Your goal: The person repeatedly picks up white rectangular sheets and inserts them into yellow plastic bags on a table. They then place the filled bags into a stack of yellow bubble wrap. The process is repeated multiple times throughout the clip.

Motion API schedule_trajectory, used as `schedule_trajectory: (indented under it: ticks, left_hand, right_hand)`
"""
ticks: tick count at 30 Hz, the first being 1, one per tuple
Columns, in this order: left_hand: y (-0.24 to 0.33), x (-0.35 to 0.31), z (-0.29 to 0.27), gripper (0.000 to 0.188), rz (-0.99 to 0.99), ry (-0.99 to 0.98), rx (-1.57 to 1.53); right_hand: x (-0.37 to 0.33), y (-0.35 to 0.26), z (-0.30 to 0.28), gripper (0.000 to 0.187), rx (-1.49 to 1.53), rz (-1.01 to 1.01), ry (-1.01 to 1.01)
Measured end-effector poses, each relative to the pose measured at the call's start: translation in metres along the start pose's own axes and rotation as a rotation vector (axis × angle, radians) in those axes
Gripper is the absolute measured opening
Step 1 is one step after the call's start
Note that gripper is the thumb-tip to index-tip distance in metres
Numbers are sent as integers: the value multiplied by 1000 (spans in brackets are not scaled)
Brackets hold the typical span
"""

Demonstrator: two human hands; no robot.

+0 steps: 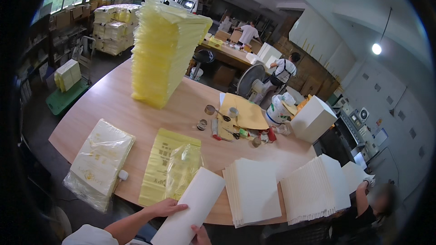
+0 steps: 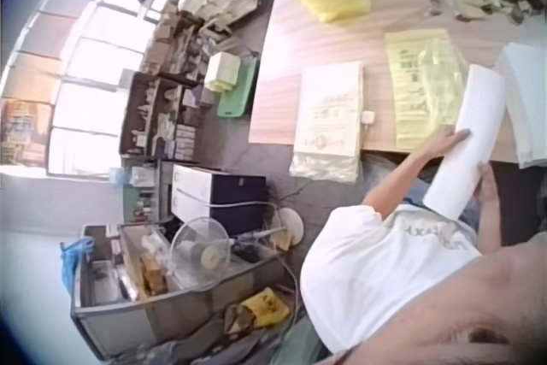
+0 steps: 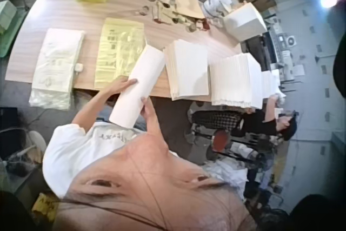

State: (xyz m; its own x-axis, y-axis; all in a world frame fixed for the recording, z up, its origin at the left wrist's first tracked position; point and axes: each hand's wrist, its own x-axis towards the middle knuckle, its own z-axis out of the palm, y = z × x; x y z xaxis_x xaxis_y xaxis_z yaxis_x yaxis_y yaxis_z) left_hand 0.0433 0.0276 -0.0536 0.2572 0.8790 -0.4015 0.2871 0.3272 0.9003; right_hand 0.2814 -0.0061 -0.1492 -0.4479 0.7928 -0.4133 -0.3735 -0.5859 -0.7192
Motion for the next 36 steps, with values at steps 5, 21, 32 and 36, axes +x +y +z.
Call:
schedule_trajectory:
  ticks: [5,21,32,36]
  left_hand:
    - [-14,10,11,69,33,-47,-2]
    - [-27,10,13,66,6,36,-75]
    - [-28,11,13,68,-14,-22,-58]
    - [-30,9,13,66,10,11,-80]
  right_hand:
    - [-12,12,2,70,65,87,210]
    - [-3,25,-7,74,28,58,136]
    - [-7,22,-12,68,61,108,104]
    - [-6,24,-10,67,75,104,128]
